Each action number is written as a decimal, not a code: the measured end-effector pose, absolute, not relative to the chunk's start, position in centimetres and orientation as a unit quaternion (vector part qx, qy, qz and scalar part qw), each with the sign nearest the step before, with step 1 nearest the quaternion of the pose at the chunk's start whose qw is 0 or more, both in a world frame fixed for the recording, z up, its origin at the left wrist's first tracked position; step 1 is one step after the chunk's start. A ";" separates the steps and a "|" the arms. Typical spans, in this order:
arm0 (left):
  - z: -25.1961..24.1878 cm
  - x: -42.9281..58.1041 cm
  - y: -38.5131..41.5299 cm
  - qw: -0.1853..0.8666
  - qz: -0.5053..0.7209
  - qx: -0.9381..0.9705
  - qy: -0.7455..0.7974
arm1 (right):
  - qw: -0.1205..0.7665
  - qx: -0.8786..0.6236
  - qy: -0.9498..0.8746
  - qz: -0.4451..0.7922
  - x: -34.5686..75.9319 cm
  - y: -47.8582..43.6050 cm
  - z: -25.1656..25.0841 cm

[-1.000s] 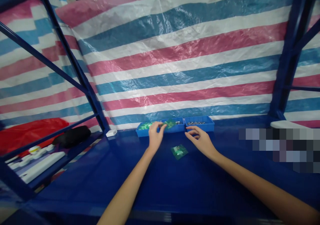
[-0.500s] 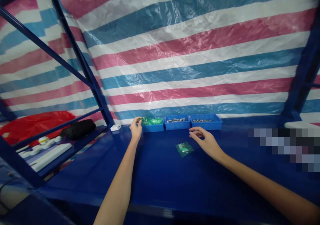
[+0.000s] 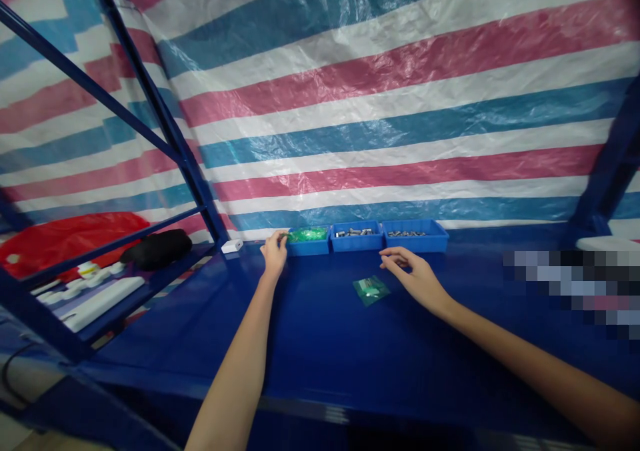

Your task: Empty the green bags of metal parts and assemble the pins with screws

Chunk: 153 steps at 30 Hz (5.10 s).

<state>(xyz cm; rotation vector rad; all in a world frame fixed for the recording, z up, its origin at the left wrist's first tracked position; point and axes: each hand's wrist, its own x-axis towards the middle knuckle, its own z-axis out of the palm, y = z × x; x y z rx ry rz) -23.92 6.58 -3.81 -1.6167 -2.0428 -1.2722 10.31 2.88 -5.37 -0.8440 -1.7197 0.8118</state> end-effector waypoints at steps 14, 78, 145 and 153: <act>-2.5 -21.4 5.2 0.259 -0.265 -0.666 -0.647 | 0.491 -0.359 -0.717 0.340 10.2 2.5 -5.2; -2.6 -15.0 3.6 0.235 -0.293 -0.716 -0.588 | 0.291 -0.321 -0.870 0.236 10.4 1.9 -5.8; -1.1 -16.7 4.7 0.275 -0.289 -0.653 -0.644 | 0.560 -0.371 -0.578 0.464 10.1 4.6 -6.1; -1.3 -17.4 5.7 0.338 -0.190 -0.631 -0.672 | 0.565 -0.364 -0.587 0.452 10.2 4.7 -6.1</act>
